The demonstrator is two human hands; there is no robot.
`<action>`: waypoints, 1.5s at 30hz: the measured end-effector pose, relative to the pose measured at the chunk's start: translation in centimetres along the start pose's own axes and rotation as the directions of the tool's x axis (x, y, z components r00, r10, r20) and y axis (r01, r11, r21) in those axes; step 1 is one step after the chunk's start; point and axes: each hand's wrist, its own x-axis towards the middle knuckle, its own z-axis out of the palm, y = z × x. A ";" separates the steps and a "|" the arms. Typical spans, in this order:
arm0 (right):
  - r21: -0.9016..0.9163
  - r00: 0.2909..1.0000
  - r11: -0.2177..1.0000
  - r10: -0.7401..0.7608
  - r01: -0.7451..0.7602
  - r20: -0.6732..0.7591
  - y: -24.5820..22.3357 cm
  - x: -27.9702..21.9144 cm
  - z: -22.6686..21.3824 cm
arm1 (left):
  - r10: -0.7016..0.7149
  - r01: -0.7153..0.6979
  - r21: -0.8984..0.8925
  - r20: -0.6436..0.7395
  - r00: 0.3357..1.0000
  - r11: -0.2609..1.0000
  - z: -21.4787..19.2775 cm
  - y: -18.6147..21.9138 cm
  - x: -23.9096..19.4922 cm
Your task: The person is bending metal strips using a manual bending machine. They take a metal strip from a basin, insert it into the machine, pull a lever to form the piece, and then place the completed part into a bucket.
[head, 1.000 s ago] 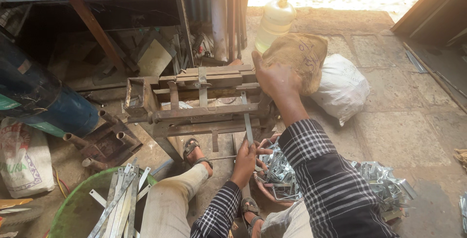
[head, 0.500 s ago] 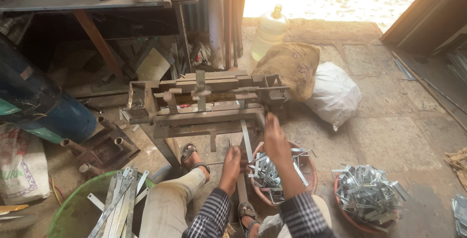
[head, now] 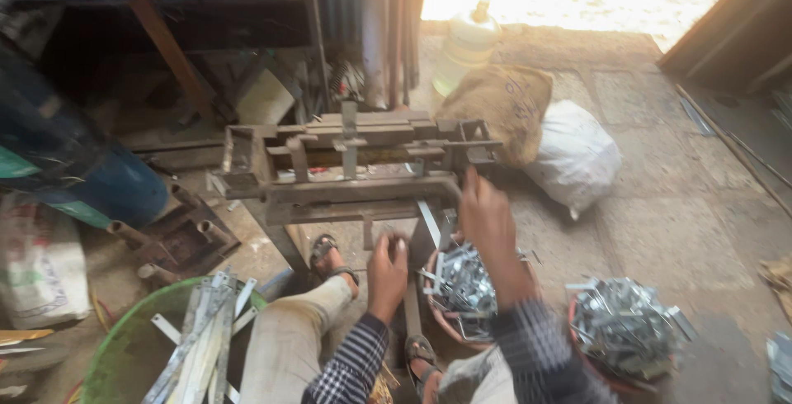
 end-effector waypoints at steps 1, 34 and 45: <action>-0.100 0.999 0.995 0.015 -0.012 0.032 -1.7 1.6 -1.2 | 0.064 -0.063 0.044 -0.030 0.997 0.997 0.1 1.1 0.5; -0.279 0.883 0.954 0.033 0.112 0.467 -7.5 12.4 -5.4 | -0.124 0.387 -0.327 0.605 0.787 0.862 17.3 -13.2 -7.8; -0.397 0.849 0.846 -0.116 0.357 0.516 -6.2 13.0 -5.2 | -0.374 0.295 0.286 0.874 0.310 0.912 5.9 -12.0 -9.9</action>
